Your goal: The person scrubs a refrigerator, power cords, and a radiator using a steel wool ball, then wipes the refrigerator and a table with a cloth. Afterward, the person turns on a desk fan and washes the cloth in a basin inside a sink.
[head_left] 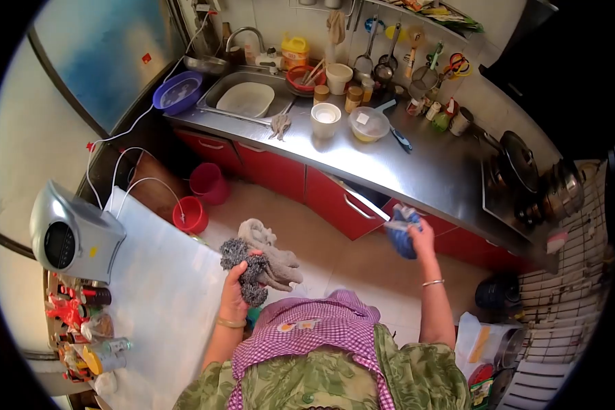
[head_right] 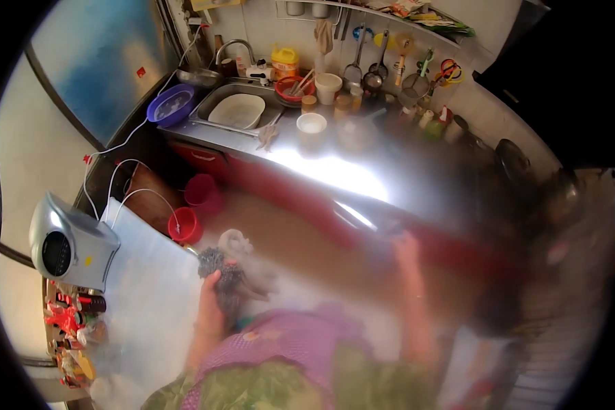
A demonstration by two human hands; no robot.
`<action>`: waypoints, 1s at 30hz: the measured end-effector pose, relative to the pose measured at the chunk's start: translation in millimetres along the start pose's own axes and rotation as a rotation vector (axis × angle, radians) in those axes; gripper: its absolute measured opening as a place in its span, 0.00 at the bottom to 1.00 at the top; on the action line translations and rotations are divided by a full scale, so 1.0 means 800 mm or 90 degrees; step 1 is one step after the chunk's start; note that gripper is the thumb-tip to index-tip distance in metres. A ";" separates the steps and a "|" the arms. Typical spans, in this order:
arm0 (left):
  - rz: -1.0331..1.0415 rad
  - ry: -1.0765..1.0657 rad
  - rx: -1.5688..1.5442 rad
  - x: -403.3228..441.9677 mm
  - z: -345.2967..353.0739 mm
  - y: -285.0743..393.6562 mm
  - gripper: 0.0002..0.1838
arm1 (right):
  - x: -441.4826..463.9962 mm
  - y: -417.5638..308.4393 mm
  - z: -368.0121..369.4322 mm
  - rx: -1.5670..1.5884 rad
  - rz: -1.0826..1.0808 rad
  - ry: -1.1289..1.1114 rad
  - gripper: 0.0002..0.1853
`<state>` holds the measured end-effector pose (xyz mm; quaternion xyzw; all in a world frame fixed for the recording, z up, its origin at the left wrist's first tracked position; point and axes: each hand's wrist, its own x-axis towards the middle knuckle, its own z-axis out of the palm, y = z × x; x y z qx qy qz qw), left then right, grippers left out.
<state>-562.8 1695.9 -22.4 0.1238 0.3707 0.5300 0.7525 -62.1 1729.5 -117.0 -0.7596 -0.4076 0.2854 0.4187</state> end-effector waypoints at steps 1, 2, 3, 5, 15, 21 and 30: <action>-0.020 -0.003 0.002 0.022 0.012 0.011 0.23 | 0.044 0.008 -0.019 -0.066 -0.013 0.037 0.20; -0.039 -0.008 0.006 0.040 0.025 0.022 0.23 | 0.082 0.013 -0.028 -0.130 -0.025 0.074 0.22; -0.040 -0.004 0.026 0.054 0.045 0.033 0.24 | 0.091 -0.017 -0.028 -0.396 -0.144 0.186 0.25; -0.046 -0.018 0.041 0.091 0.057 0.043 0.24 | 0.095 -0.100 -0.018 -0.700 -0.245 0.340 0.30; -0.043 0.037 0.098 0.251 0.127 0.086 0.24 | 0.273 -0.152 0.270 0.319 0.202 -0.269 0.27; -0.029 0.068 0.097 0.321 0.170 0.113 0.24 | 0.387 -0.206 0.342 0.311 0.259 -0.311 0.38; -0.112 0.010 0.124 0.436 0.198 0.139 0.22 | 0.448 -0.179 0.370 0.261 0.279 -0.174 0.32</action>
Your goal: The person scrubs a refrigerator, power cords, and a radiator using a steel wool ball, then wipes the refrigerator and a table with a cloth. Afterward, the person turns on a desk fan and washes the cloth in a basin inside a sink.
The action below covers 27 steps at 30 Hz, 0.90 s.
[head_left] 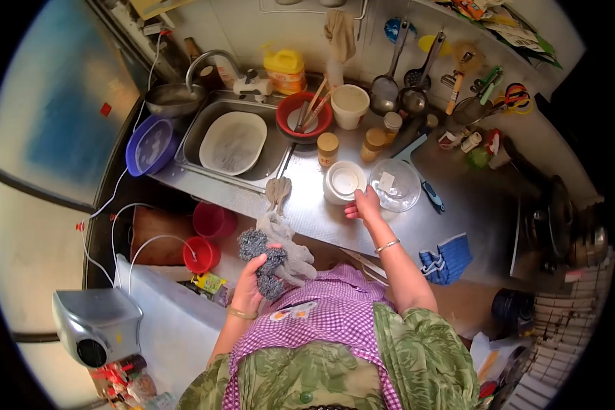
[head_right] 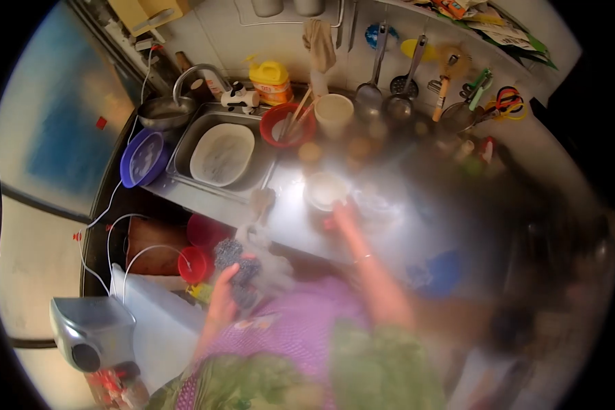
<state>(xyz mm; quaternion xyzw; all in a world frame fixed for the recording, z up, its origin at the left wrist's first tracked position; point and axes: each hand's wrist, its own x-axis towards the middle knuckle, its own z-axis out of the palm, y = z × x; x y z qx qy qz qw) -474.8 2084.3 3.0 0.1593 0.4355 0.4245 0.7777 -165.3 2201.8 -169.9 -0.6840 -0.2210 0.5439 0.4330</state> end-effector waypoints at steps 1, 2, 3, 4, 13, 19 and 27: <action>-0.013 -0.024 0.012 0.020 -0.005 0.005 0.22 | 0.019 0.013 -0.003 -0.005 -0.017 0.037 0.32; -0.027 -0.047 0.025 0.036 -0.008 0.011 0.22 | 0.016 0.006 0.000 -0.010 -0.032 0.074 0.31; -0.039 -0.070 0.038 0.053 -0.006 0.018 0.21 | 0.013 -0.002 -0.002 0.018 -0.012 0.052 0.33; -0.059 -0.091 0.040 0.066 -0.004 0.024 0.21 | 0.011 -0.007 0.001 0.011 -0.011 0.058 0.34; -0.183 -0.209 0.018 0.178 -0.010 0.046 0.20 | -0.017 0.048 0.016 -0.098 -0.166 0.191 0.29; -0.243 -0.249 -0.018 0.223 -0.016 0.039 0.20 | -0.060 0.130 -0.041 -0.381 -0.132 0.348 0.13; -0.273 -0.213 0.096 0.272 -0.006 0.023 0.18 | -0.051 0.154 -0.071 -0.523 -0.145 0.505 0.15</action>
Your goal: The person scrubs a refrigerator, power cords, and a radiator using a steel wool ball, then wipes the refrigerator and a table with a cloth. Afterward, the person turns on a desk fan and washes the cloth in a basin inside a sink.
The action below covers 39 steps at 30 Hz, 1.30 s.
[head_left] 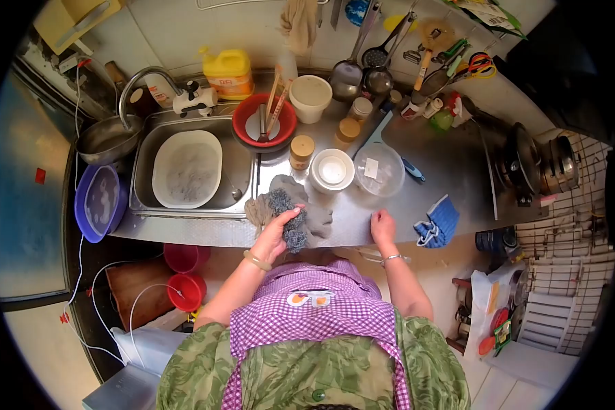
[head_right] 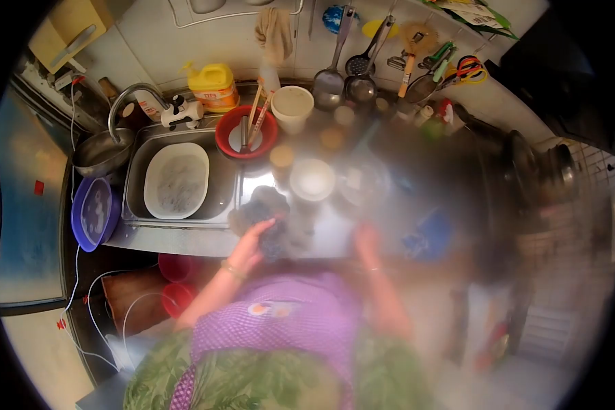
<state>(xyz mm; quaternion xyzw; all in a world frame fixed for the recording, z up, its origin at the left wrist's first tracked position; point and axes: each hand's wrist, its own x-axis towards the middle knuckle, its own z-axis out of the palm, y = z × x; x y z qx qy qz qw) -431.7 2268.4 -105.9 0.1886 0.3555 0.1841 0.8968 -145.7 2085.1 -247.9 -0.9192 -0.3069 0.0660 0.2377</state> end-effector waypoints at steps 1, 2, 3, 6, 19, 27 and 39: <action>-0.001 0.011 0.007 0.001 -0.005 -0.003 0.18 | 0.000 0.002 0.000 -0.017 0.011 0.008 0.15; -0.001 0.023 0.014 -0.001 -0.011 -0.006 0.17 | -0.002 0.002 0.004 -0.033 0.022 0.014 0.15; 0.004 0.024 0.006 -0.005 -0.017 -0.008 0.17 | -0.004 0.001 0.008 -0.048 0.032 0.019 0.15; 0.017 0.051 -0.012 -0.027 -0.037 -0.009 0.17 | -0.008 -0.007 0.009 -0.052 0.040 0.060 0.16; 0.192 0.147 -0.075 -0.098 -0.042 -0.004 0.22 | -0.009 -0.021 0.011 -0.108 0.077 0.110 0.15; 0.198 0.169 -0.084 -0.100 -0.043 -0.009 0.20 | -0.008 -0.024 0.009 -0.081 0.082 0.097 0.15; 0.207 0.190 -0.074 -0.106 -0.040 -0.007 0.19 | -0.011 -0.045 -0.016 -0.101 0.137 -0.052 0.18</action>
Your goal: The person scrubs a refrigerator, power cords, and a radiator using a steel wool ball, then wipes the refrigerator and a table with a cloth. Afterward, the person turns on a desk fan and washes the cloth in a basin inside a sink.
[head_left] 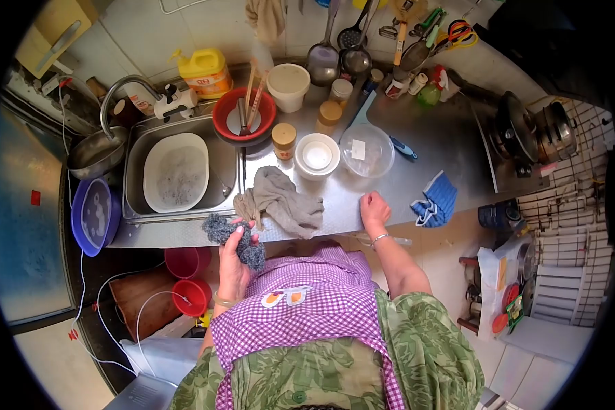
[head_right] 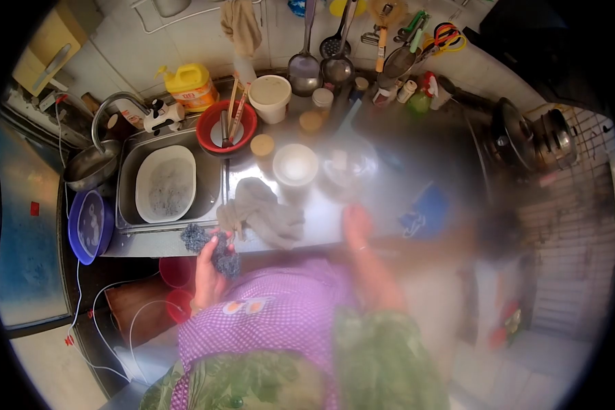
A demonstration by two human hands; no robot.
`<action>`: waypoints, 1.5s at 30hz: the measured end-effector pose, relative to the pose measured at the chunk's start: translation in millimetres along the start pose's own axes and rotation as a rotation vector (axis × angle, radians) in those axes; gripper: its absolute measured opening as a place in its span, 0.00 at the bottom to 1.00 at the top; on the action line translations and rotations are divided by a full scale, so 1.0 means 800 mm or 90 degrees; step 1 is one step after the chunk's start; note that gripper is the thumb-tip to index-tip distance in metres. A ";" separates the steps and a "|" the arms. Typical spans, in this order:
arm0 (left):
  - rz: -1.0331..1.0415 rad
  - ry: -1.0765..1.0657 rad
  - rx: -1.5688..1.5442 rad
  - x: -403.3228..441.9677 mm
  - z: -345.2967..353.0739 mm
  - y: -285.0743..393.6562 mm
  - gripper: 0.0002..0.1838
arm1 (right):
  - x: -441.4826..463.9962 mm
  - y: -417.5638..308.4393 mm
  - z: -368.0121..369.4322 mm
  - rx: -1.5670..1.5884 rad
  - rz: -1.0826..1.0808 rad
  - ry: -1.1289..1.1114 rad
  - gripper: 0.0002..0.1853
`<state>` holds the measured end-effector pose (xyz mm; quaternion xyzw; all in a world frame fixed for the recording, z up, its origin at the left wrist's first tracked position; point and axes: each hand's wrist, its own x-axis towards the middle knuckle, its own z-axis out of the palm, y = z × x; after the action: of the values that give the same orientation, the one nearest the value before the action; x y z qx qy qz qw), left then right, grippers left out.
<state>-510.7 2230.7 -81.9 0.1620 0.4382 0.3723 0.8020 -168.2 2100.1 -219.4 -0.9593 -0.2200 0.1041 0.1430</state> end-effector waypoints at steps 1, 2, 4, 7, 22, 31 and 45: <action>-0.004 -0.003 0.004 0.000 0.000 0.001 0.18 | 0.000 -0.001 -0.001 0.003 0.000 0.001 0.17; -0.001 0.000 0.010 0.000 -0.001 0.002 0.18 | 0.000 -0.002 -0.001 0.006 0.000 0.001 0.17; 0.003 0.005 0.021 0.000 -0.001 0.002 0.18 | 0.003 0.004 0.008 0.002 -0.011 0.044 0.16; 0.014 0.017 0.035 0.001 -0.002 0.001 0.19 | 0.013 0.021 0.029 -0.006 -0.036 0.139 0.14; 0.014 0.027 0.012 0.005 -0.001 0.000 0.21 | 0.007 0.005 0.011 -0.002 -0.016 0.053 0.14; 0.019 0.020 0.031 0.001 0.002 -0.001 0.21 | 0.008 0.014 0.028 0.051 -0.082 0.180 0.13; 0.029 0.041 -0.005 0.000 -0.005 -0.004 0.20 | -0.003 -0.010 -0.015 0.032 -0.009 -0.040 0.17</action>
<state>-512.3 2228.4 -86.0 0.1564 0.4588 0.3970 0.7794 -170.0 2103.5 -205.2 -0.9501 -0.2284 0.1390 0.1607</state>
